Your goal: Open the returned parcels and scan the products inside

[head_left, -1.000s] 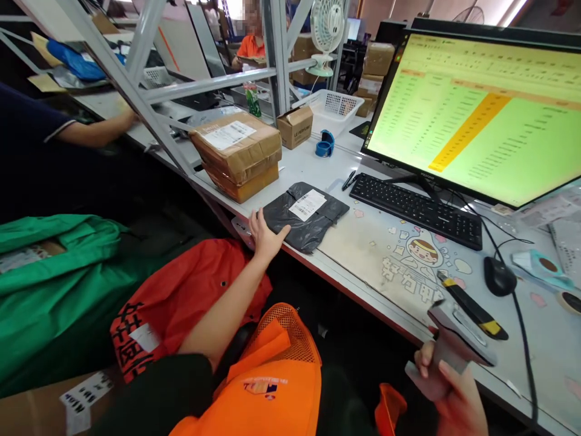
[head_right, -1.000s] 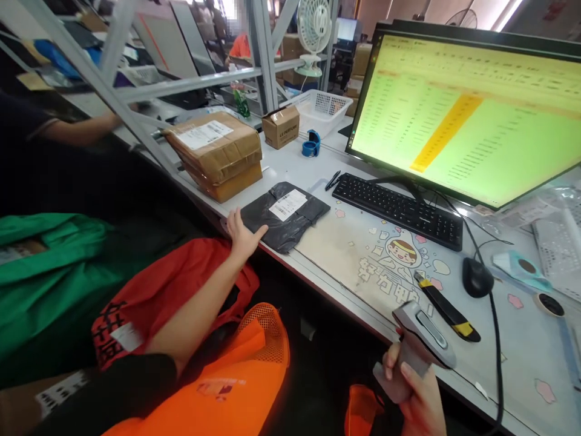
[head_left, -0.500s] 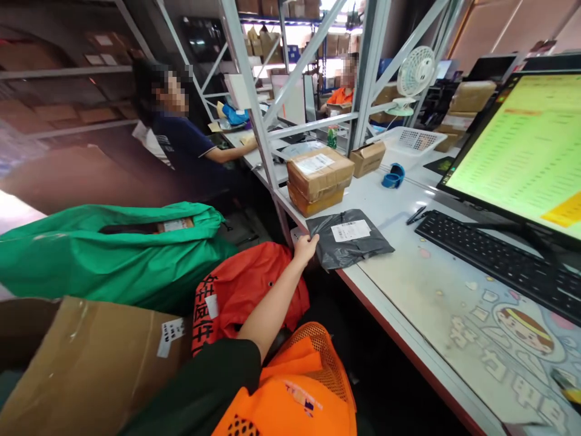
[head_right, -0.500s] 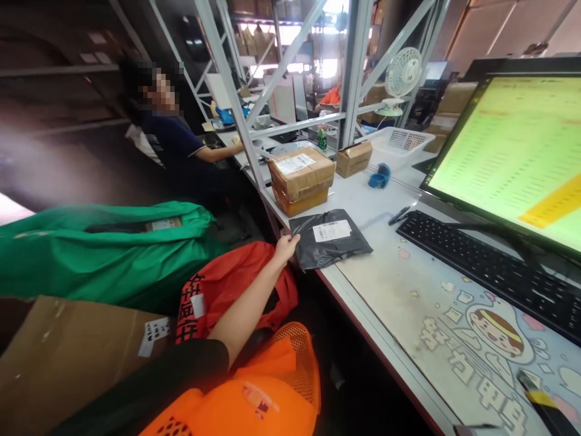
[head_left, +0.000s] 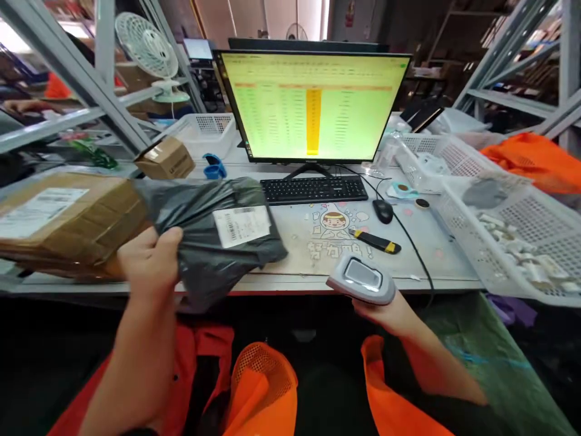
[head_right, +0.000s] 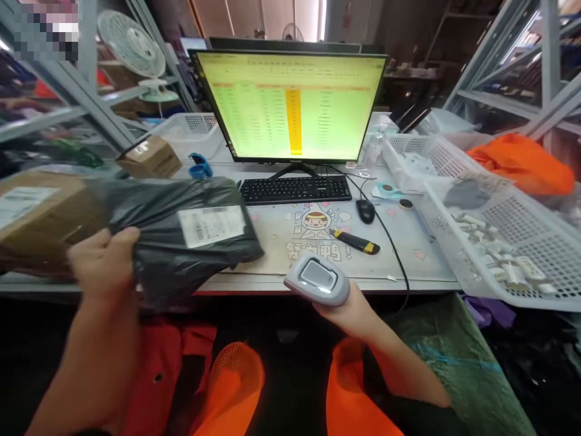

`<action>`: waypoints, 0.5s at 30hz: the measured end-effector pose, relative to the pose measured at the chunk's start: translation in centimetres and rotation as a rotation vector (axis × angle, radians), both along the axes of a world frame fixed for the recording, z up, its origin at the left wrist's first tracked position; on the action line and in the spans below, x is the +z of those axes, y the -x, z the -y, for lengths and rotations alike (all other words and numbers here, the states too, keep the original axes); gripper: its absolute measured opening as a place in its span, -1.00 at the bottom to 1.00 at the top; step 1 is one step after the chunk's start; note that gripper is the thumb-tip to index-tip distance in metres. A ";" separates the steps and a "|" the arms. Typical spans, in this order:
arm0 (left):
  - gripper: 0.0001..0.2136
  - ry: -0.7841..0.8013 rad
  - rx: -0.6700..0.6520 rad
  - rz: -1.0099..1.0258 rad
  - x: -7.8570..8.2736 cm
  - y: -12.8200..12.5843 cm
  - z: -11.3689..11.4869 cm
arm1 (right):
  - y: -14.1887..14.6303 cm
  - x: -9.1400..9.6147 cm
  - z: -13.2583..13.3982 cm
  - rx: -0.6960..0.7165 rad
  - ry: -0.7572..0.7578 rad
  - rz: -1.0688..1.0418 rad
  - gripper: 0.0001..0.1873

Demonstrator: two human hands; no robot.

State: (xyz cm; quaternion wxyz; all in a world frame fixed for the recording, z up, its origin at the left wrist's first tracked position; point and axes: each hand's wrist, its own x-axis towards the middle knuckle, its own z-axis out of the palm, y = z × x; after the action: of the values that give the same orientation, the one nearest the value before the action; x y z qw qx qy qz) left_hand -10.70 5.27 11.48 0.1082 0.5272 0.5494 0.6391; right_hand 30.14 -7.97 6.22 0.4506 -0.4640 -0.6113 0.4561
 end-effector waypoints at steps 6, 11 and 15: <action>-0.66 0.249 -0.486 0.190 -0.7 -6.4 -7.8 | 0.7 3.5 -0.3 -0.098 -0.055 0.095 -0.45; -0.65 0.443 -0.638 0.340 -3.3 -8.1 -12.8 | -3.2 2.6 0.5 -0.310 0.117 0.173 -0.44; -0.69 0.469 -0.663 0.372 -6.0 -7.4 -15.4 | -12.3 -1.4 -1.4 -0.717 0.292 0.259 -0.55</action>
State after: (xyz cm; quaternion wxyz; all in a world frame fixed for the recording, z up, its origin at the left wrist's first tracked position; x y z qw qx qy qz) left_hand -3.29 20.68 5.47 0.5210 0.5122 0.4518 0.5119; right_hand 42.48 -6.61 4.83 0.4297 -0.7604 -0.3912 0.2900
